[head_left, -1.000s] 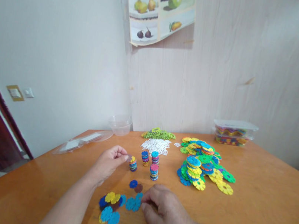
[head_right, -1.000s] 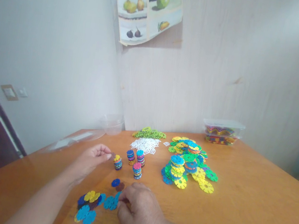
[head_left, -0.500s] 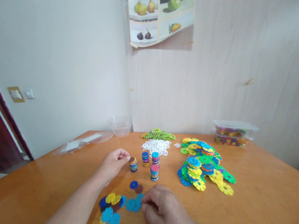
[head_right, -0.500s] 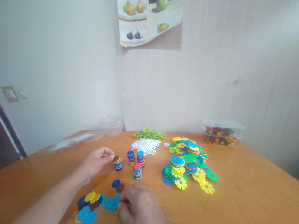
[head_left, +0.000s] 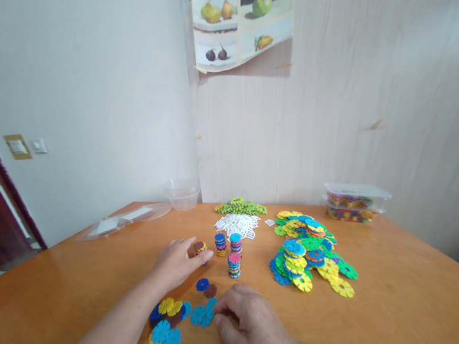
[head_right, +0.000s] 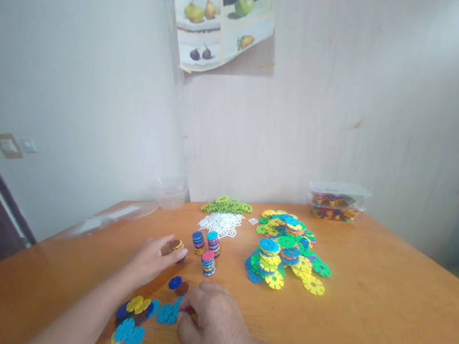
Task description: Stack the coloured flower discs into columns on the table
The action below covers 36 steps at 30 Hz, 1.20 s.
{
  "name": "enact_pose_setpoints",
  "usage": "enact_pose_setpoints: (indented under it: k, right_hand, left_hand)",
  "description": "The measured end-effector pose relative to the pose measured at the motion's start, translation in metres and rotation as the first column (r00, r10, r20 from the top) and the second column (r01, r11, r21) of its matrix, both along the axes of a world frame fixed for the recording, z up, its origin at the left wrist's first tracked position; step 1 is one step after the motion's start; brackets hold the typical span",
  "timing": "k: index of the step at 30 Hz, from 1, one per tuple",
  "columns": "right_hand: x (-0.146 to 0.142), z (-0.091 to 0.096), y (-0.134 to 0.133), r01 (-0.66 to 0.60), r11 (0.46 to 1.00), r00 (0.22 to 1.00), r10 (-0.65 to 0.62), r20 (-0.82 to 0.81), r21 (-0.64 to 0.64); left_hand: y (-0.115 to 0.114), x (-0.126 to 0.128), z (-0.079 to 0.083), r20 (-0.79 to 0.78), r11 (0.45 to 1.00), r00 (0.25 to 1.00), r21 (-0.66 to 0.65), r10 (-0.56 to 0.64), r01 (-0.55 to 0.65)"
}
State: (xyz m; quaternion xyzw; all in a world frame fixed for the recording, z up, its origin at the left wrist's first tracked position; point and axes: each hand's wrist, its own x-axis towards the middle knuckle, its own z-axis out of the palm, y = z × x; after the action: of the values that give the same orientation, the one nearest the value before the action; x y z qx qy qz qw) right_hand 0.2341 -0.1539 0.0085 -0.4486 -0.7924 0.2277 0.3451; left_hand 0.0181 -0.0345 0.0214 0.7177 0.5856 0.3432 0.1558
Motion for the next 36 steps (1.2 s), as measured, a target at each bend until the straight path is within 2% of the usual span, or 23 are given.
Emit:
enact_pose_setpoints:
  k: [5, 10, 15, 18, 23, 28, 30, 32, 36]
  right_hand:
    - [0.0, 0.001, 0.0, -0.003, 1.0, 1.0, 0.003, -0.002, 0.003]
    - [0.0, -0.002, 0.001, -0.002, 1.0, 1.0, 0.002, -0.006, 0.012]
    - [0.0, -0.004, 0.002, 0.002, 1.0, 1.0, -0.002, -0.017, 0.019]
    - [0.001, -0.003, 0.001, 0.003, 1.0, 1.0, -0.002, -0.027, 0.013]
    - [0.001, -0.002, 0.002, 0.002, 1.0, 1.0, -0.001, -0.007, 0.012]
    - [0.002, -0.002, 0.002, -0.003, 1.0, 1.0, 0.003, -0.004, 0.007]
    - [0.002, -0.003, 0.001, -0.003, 1.0, 1.0, 0.003, -0.005, 0.001]
    - [0.003, -0.003, 0.0, 0.0, 1.0, 1.0, 0.0, -0.008, -0.004]
    - [0.003, -0.004, -0.001, -0.002, 1.0, 1.0, 0.002, -0.016, -0.011]
  left_hand:
    - [0.001, 0.003, 0.001, -0.094, 0.998, 0.996, 0.065, 0.008, -0.002]
    - [0.0, 0.008, 0.004, -0.081, 0.999, 0.997, 0.048, -0.016, 0.02]
    - [-0.002, 0.01, 0.005, -0.217, 0.999, 0.976, 0.03, -0.014, 0.021]
    - [-0.003, 0.01, 0.005, -0.247, 0.999, 0.969, 0.035, -0.006, 0.015]
    - [-0.002, 0.009, 0.006, -0.231, 1.0, 0.973, 0.011, -0.016, 0.019]
    - [-0.003, 0.004, 0.01, -0.126, 0.997, 0.992, 0.083, 0.005, 0.006]
    - [-0.007, 0.0, 0.015, -0.085, 0.998, 0.996, 0.036, -0.04, 0.043]
    - [-0.014, -0.004, 0.022, -0.093, 0.991, 0.989, -0.073, -0.119, 0.113]
    - [-0.029, -0.008, 0.031, -0.088, 0.928, 0.955, -0.278, -0.283, 0.249]
